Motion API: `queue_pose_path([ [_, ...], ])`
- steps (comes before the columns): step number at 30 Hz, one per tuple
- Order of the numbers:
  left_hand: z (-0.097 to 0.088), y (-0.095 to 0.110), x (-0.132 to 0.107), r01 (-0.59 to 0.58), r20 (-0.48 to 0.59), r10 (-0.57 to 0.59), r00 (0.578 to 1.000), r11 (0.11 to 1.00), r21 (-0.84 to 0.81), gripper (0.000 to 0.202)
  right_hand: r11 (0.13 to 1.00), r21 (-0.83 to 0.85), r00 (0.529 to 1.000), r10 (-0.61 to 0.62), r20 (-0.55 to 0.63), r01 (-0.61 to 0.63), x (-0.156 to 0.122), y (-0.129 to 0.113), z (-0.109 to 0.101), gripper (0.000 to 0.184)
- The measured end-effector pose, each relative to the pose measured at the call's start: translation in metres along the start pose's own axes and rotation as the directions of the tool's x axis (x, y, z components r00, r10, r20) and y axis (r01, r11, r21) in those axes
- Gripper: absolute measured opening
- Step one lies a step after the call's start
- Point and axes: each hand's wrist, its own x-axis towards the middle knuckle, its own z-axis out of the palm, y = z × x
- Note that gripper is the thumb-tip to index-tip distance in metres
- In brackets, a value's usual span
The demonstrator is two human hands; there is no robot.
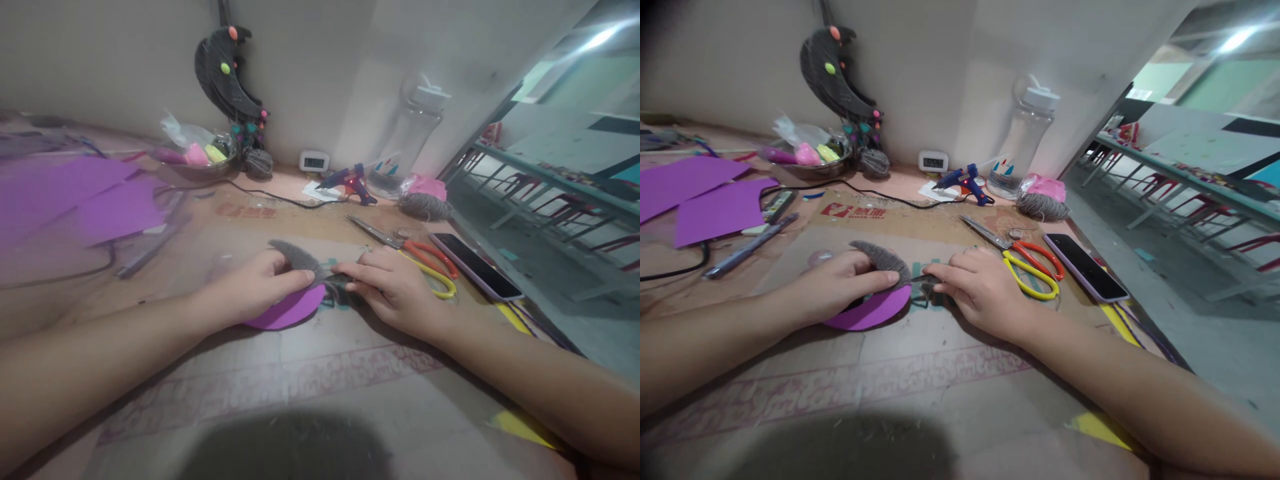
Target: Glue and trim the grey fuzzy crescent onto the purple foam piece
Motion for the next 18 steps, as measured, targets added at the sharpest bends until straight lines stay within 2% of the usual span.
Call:
queue_pose_path([
  [6,0.000,-0.003,0.000,-0.003,-0.002,0.003,1.000,1.000,0.008,0.034,1.000,0.000,1.000,-0.002,-0.005,0.002,0.000,-0.002,0.000,0.029],
  [12,0.000,0.004,-0.002,-0.042,0.020,0.042,0.999,0.998,-0.037,0.022,0.999,0.031,1.000,0.026,0.000,-0.026,-0.001,-0.001,0.000,0.030],
  [18,0.000,0.008,-0.002,-0.034,0.018,0.034,0.999,0.999,-0.019,0.022,1.000,0.016,1.000,0.000,-0.008,0.000,-0.002,0.000,0.000,0.029],
])
